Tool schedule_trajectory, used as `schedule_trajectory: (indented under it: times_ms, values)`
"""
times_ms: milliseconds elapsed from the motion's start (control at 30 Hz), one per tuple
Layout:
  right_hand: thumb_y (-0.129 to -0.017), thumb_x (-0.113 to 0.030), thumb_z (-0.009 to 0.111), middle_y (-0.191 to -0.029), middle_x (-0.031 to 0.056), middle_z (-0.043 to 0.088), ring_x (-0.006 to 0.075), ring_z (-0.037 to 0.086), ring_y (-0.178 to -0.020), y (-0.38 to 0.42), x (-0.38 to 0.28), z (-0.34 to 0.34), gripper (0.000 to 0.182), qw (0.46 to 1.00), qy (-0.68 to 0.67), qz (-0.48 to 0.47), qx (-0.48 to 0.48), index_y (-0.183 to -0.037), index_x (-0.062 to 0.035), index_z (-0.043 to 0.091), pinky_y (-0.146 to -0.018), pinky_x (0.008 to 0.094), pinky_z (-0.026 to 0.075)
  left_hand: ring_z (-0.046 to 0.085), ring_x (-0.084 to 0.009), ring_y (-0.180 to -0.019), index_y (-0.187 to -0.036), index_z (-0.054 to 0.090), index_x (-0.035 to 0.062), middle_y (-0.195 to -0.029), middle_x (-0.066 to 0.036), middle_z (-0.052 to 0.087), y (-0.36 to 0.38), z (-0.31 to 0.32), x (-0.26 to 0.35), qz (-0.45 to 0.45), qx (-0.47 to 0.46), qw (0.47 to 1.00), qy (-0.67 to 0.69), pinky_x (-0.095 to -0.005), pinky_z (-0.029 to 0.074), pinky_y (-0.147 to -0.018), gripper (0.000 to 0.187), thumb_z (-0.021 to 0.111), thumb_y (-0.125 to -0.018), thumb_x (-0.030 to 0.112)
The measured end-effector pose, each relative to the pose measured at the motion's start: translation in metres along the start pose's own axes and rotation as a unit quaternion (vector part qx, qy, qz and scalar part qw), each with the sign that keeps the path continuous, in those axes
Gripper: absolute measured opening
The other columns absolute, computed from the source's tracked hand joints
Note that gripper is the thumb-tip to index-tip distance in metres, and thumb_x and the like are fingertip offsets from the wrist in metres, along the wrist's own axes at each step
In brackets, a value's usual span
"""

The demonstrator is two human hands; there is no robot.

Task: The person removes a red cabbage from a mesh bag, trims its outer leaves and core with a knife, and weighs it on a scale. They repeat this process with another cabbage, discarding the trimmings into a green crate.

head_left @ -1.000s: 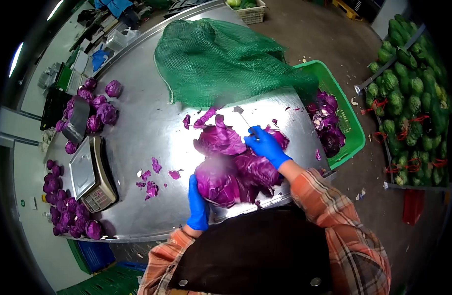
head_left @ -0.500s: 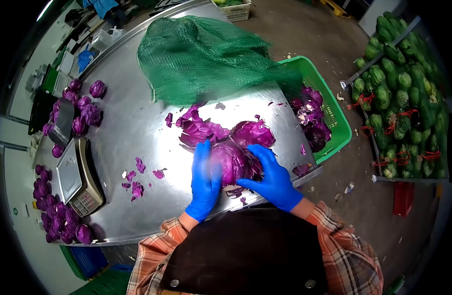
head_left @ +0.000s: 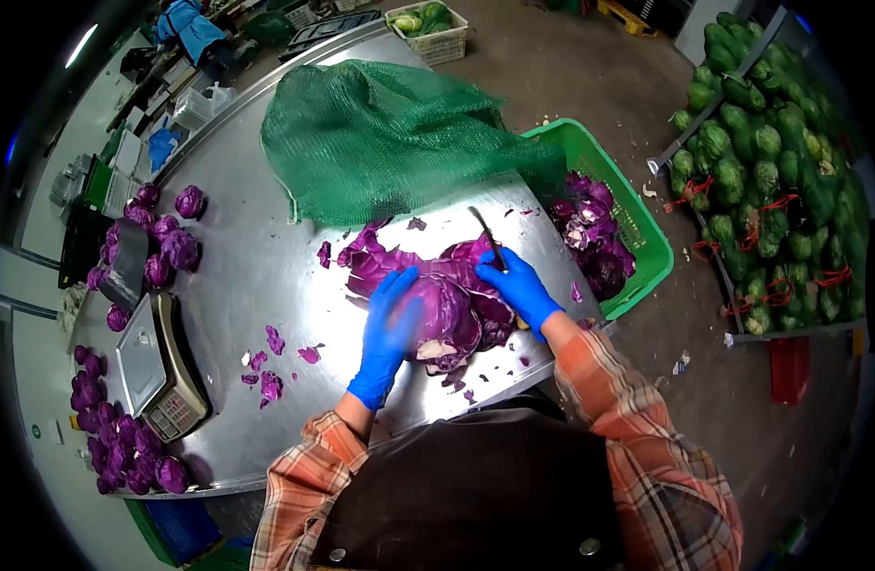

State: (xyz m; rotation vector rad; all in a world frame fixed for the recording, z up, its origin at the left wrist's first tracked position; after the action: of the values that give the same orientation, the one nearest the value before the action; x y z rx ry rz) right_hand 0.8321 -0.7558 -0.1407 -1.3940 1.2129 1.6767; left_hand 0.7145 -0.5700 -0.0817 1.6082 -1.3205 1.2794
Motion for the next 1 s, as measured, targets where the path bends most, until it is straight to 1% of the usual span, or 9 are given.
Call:
schedule_trajectory:
  times_ms: [133, 200, 333, 500, 533, 600, 667, 733, 1000]
  values:
    - [-0.094, -0.023, 0.061, -0.106, 0.0036, 0.062, 0.0068, 0.056, -0.082, 0.055, -0.043, -0.039, 0.031, 0.984, 0.122, -0.095, 0.089, -0.117, -0.0034, 0.057, -0.067, 0.0222, 0.046, 0.045, -0.0212, -0.126, -0.131, 0.054, 0.0072, -0.135, -0.009, 0.052, -0.007, -0.004, -0.019, -0.082, 0.024, 0.991, 0.102, -0.0332, 0.033, -0.108, 0.042, 0.061, -0.091, 0.016]
    - [-0.095, -0.028, 0.058, -0.106, 0.0048, 0.064, 0.0057, 0.057, -0.081, 0.092, -0.013, -0.018, 0.038, 0.987, 0.087, 0.137, -0.020, -0.125, -0.0046, 0.054, -0.058, 0.0209, 0.046, 0.050, -0.0183, -0.121, -0.131, 0.053, 0.0053, -0.132, -0.007, 0.055, -0.010, -0.002, -0.025, -0.107, 0.025, 0.981, 0.159, -0.0302, 0.037, -0.105, 0.041, 0.059, -0.092, 0.015]
    - [-0.096, -0.028, 0.058, -0.092, 0.0068, 0.061, 0.0089, 0.050, -0.044, 0.106, 0.021, 0.039, 0.060, 0.994, -0.063, 0.064, -0.070, -0.147, -0.0130, 0.031, -0.042, 0.0251, 0.046, 0.052, -0.0178, -0.119, -0.135, 0.049, 0.0057, -0.132, -0.008, 0.055, -0.013, 0.003, -0.026, -0.130, 0.023, 0.968, 0.211, -0.0294, 0.040, -0.103, 0.042, 0.056, -0.094, 0.014]
    - [-0.095, -0.035, 0.056, -0.067, 0.0031, 0.058, 0.0076, 0.048, -0.042, 0.071, -0.045, 0.027, 0.051, 0.994, 0.030, -0.005, -0.104, -0.143, -0.0223, 0.042, -0.040, 0.0239, 0.044, 0.055, -0.0219, -0.118, -0.145, 0.034, 0.0117, -0.134, -0.009, 0.052, 0.033, -0.003, 0.001, -0.270, 0.083, 0.909, 0.308, -0.0383, 0.049, -0.095, 0.059, 0.055, -0.095, 0.034]
    - [-0.096, -0.037, 0.054, -0.061, 0.0027, 0.055, 0.0078, 0.049, -0.042, 0.061, -0.059, 0.024, 0.047, 0.992, 0.069, -0.003, -0.110, -0.141, -0.0279, 0.045, -0.041, 0.0241, 0.045, 0.053, -0.0252, -0.119, -0.149, 0.027, 0.0138, -0.134, -0.012, 0.050, 0.036, 0.005, -0.002, -0.283, -0.003, 0.905, 0.318, -0.0418, 0.048, -0.095, 0.075, 0.066, -0.088, 0.036]
    - [-0.096, -0.041, 0.051, -0.061, 0.0036, 0.055, 0.0088, 0.052, -0.046, 0.037, -0.059, 0.028, 0.047, 0.984, 0.100, 0.014, -0.144, -0.141, -0.0295, 0.044, -0.045, 0.0265, 0.047, 0.050, -0.0298, -0.121, -0.150, 0.015, 0.0058, -0.142, -0.018, 0.039, 0.042, 0.005, 0.018, -0.211, -0.038, 0.974, 0.072, -0.0404, 0.049, -0.094, 0.100, 0.078, -0.078, 0.036]
    - [-0.097, -0.044, 0.045, -0.084, 0.0148, 0.062, 0.0184, 0.060, -0.057, 0.010, -0.043, 0.036, 0.047, 0.961, 0.227, -0.042, -0.155, -0.141, -0.0276, 0.043, -0.052, 0.0333, 0.052, 0.034, -0.0369, -0.135, -0.150, 0.010, 0.0043, -0.149, -0.023, 0.025, 0.020, 0.005, 0.061, 0.054, 0.012, 0.965, -0.257, -0.0446, 0.033, -0.110, 0.120, 0.087, -0.064, 0.034]
    - [-0.098, -0.045, 0.040, -0.102, 0.0221, 0.063, 0.0248, 0.063, -0.062, -0.003, -0.036, 0.038, 0.048, 0.963, 0.218, -0.027, -0.155, -0.143, -0.0269, 0.040, -0.054, 0.0352, 0.054, 0.030, -0.0345, -0.136, -0.151, 0.013, 0.0063, -0.146, -0.020, 0.029, 0.010, 0.020, 0.033, 0.075, 0.026, 0.982, -0.169, -0.0440, 0.026, -0.113, 0.120, 0.088, -0.061, 0.034]
    - [-0.097, -0.049, 0.044, -0.087, 0.0107, 0.065, 0.0134, 0.053, -0.045, 0.026, -0.028, 0.029, 0.058, 0.951, 0.227, 0.036, -0.206, -0.148, -0.0244, 0.031, -0.044, 0.0282, 0.047, 0.034, -0.0345, -0.134, -0.144, 0.034, 0.0053, -0.146, -0.018, 0.032, 0.001, 0.030, 0.030, 0.057, 0.013, 0.984, -0.167, -0.0440, 0.030, -0.110, 0.097, 0.085, -0.066, 0.033]
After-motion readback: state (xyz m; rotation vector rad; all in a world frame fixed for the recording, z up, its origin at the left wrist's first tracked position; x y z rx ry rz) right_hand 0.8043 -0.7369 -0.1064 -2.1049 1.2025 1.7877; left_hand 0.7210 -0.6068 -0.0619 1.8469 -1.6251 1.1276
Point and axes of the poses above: each hand's wrist, its own y-axis away from the middle knuckle, its own z-axis out of the palm, x = y × z, the point moved 10 cm from there along -y, towards the middle knuckle
